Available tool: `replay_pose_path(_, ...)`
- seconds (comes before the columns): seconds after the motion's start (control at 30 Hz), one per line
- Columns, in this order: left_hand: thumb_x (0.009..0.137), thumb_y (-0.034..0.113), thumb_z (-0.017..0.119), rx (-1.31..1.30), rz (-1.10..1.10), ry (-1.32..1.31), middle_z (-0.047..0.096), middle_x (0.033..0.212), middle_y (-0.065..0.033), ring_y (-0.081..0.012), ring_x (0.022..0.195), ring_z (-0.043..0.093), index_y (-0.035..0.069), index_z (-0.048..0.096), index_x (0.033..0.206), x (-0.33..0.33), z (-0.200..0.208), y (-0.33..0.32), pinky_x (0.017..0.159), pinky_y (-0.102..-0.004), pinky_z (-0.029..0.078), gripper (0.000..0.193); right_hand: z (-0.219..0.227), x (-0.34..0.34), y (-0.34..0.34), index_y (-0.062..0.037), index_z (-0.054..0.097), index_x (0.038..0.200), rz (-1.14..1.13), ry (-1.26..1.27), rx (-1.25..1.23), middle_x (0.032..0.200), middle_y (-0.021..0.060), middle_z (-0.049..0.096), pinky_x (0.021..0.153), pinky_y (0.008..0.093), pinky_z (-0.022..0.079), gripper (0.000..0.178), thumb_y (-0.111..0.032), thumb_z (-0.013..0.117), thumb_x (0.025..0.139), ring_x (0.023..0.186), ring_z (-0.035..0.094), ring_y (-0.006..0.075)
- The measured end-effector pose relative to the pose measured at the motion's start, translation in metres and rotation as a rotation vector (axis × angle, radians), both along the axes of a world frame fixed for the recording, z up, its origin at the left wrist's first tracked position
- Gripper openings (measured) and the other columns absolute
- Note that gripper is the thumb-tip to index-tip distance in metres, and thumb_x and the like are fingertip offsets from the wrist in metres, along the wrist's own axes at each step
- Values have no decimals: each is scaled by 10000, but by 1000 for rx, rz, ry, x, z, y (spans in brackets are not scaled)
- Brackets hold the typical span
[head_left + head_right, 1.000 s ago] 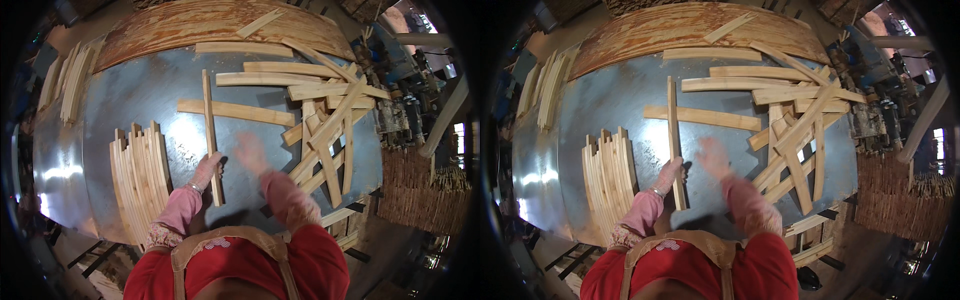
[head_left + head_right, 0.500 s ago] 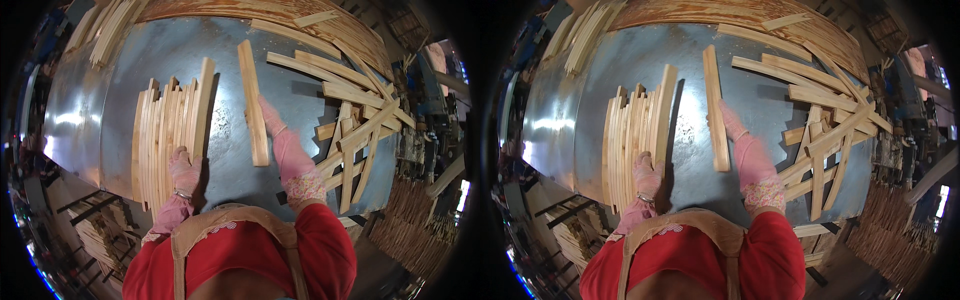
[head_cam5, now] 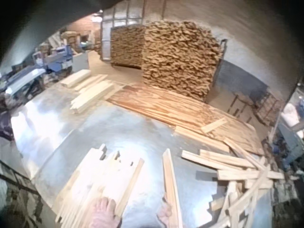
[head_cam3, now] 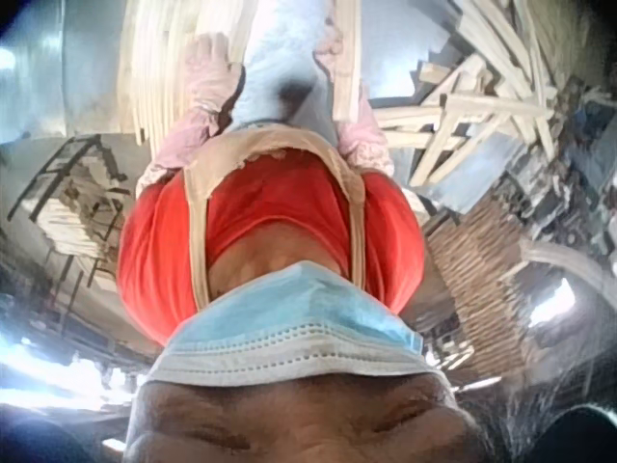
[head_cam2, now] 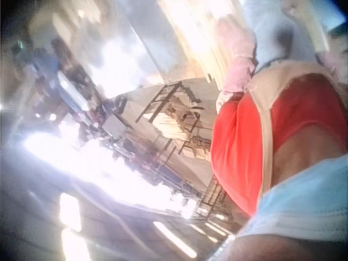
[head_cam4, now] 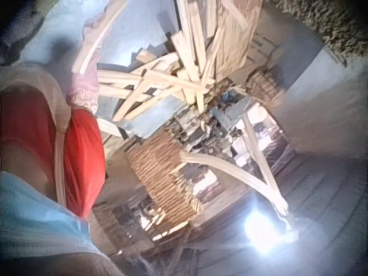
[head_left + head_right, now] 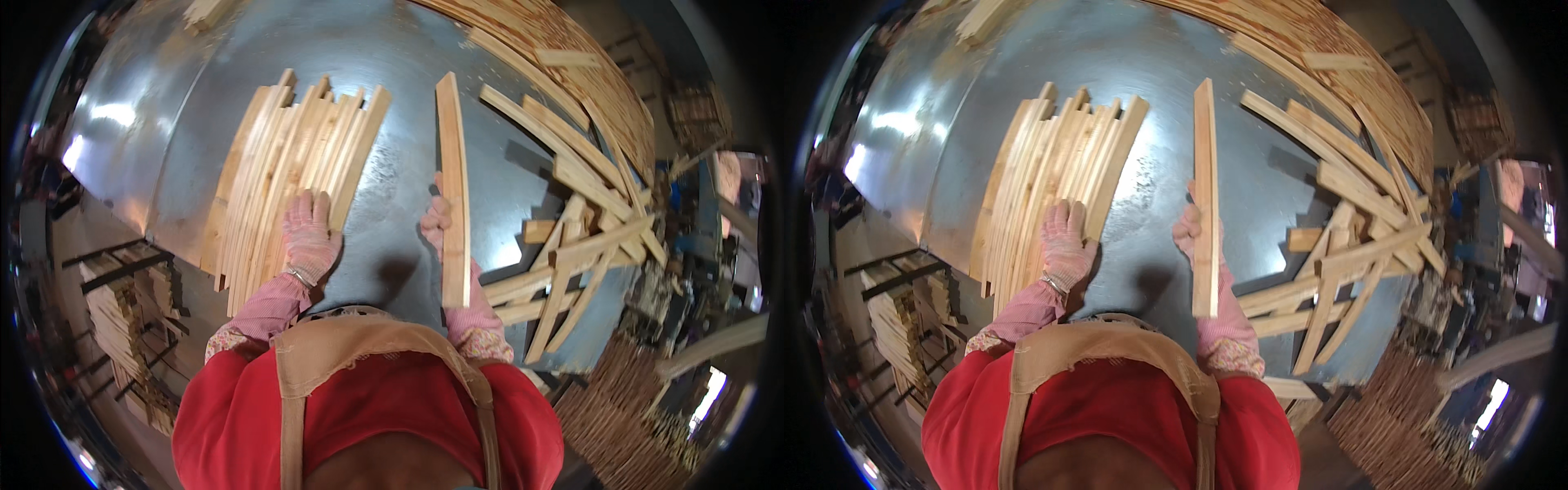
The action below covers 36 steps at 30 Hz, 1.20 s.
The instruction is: The person sorts thin wooden slats on a metal table, picking them up from a scattered pile and arranging them into a neat stack. They handle the wood pieces by hand, aligning them and occasionally moving the stack to make space for more pieces.
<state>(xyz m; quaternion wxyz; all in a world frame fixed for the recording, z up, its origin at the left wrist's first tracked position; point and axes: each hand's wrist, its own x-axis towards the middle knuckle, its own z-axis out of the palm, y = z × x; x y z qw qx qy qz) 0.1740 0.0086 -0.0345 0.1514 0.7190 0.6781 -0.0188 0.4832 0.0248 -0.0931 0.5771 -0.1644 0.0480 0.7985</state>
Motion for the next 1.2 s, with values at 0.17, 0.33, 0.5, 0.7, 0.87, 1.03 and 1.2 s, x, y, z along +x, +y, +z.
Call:
replay_pose_path(0.17,856,328,753,591,-448,-153,546,1467,-163,-400,1390,505,177,581,1439,-31,56,51,1186,-583,374,626,64,-49,-11,-66,458,1583,519,-166,198,734,44,620,474,325,474,607,-302,654,1059,587,625,192)
replay_pose_path(0.33,841,250,712,374,-908,2,682,1226,-132,-338,1188,650,228,650,1374,-78,109,82,1093,-532,466,537,141,-125,-16,-19,541,1466,1062,-734,70,879,130,727,555,344,541,584,-397,681,1043,667,701,231)
replay_pose_path(0.5,786,562,841,222,304,-138,786,1173,-160,-362,1075,754,90,704,1323,-157,108,75,929,-447,597,728,70,-86,-28,-21,622,1352,512,-792,-153,1012,159,762,753,371,633,468,-414,620,1097,803,744,226)
replay_pose_path(0.7,1043,515,606,14,274,41,505,1563,-280,-475,1368,541,44,431,1594,-315,-80,-3,1118,-523,465,746,-19,25,-38,-78,629,1274,78,-790,-412,962,105,718,685,379,605,418,-446,656,1076,755,706,213)
replay_pose_path(0.87,1068,488,563,80,312,20,502,1568,-281,-473,1419,493,25,459,1579,-293,-69,10,1176,-502,414,698,-43,145,30,-97,607,1278,-372,-995,-488,862,36,614,531,327,516,479,-462,748,1002,672,611,184)
replay_pose_path(1.03,973,274,726,390,152,-82,574,1495,-282,-450,1388,534,-61,538,1491,-212,-22,62,1198,-486,411,645,-28,187,119,-34,612,1277,-722,-966,-526,952,101,716,528,345,572,485,-343,804,957,772,727,230)
replay_pose_path(1.2,844,194,844,365,-362,-434,568,1496,-289,-469,1367,554,-46,543,1488,-26,5,77,1196,-474,423,751,-5,143,120,3,626,1231,-548,-1172,-407,973,123,740,548,363,598,443,-286,805,947,813,752,220)
